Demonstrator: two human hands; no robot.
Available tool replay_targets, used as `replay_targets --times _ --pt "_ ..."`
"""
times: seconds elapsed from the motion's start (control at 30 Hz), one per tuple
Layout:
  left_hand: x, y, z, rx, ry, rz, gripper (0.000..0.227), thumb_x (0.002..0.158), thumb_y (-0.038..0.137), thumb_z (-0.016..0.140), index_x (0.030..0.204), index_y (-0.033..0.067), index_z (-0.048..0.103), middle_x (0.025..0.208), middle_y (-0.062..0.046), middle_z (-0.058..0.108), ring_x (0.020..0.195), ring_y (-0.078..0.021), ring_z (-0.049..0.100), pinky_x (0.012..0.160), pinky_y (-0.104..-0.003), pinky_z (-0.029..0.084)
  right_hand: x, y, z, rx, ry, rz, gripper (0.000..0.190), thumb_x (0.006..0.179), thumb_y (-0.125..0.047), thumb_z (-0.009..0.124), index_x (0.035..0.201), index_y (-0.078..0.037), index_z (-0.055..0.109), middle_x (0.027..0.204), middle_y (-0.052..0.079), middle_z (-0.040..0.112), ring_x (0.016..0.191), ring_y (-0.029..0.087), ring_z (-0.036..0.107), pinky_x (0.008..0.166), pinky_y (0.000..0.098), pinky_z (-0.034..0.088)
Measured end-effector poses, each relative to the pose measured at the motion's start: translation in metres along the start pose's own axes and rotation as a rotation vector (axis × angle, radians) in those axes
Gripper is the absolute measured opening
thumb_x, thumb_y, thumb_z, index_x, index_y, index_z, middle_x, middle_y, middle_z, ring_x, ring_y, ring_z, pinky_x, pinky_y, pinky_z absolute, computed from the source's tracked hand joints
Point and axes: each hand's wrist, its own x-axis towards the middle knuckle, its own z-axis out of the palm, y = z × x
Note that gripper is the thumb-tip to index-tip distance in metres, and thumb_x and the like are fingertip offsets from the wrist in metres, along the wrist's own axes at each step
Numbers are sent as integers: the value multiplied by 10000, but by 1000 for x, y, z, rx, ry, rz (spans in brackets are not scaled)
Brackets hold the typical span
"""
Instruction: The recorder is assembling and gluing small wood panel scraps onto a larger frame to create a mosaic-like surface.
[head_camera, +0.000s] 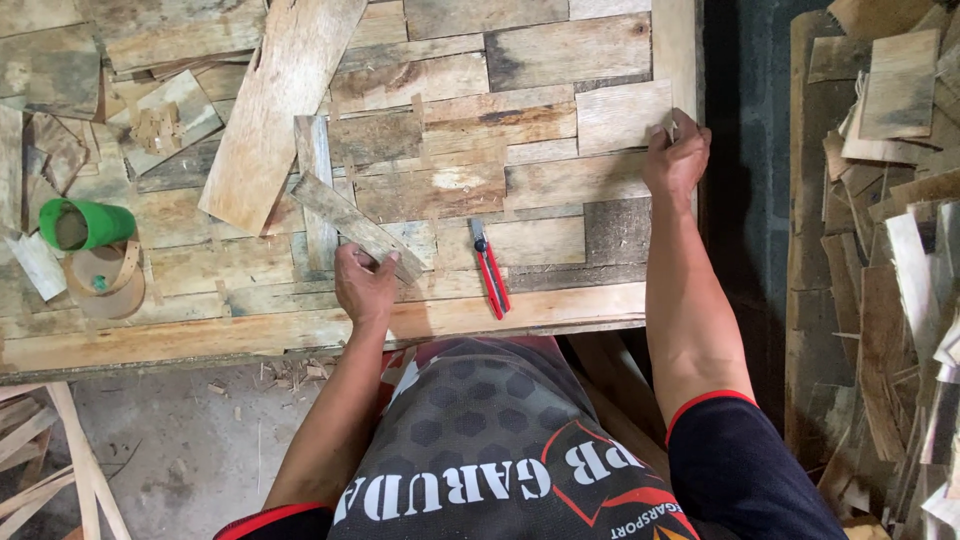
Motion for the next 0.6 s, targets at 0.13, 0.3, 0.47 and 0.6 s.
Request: replay_targets --times 0.13,0.3,0.47,0.6 --pt "-2 -1 0 -34 1 -14 638 749 293 926 1201 42 553 909 -72 662 823 -248 658 762 -434 513 -1 12 10 -13 8 -20 397 904 -143 732 1285 -32 712 1176 237 632 1082 399 620 970 483 499" --pt "0 -6 5 -57 9 -20 638 743 287 927 1194 41 549 891 -72 675 801 -248 665 755 -431 521 -3 1 5 13 -16 3 431 909 -150 725 1319 -23 682 1207 246 613 1107 402 606 998 476 485" --pt "2 -17 10 -59 18 -20 618 735 297 938 1153 46 556 881 -77 682 798 -254 668 755 -431 530 -3 18 12 2 2 -65 440 908 -159 744 1312 2 676 1208 254 622 1123 424 594 1007 481 481" --pt "6 -14 9 -81 21 -37 590 721 303 939 1108 53 570 869 -82 694 783 -260 676 736 -429 535 -3 16 10 0 11 -88 444 906 -163 747 1307 13 677 1187 265 632 1114 427 596 1009 484 482"
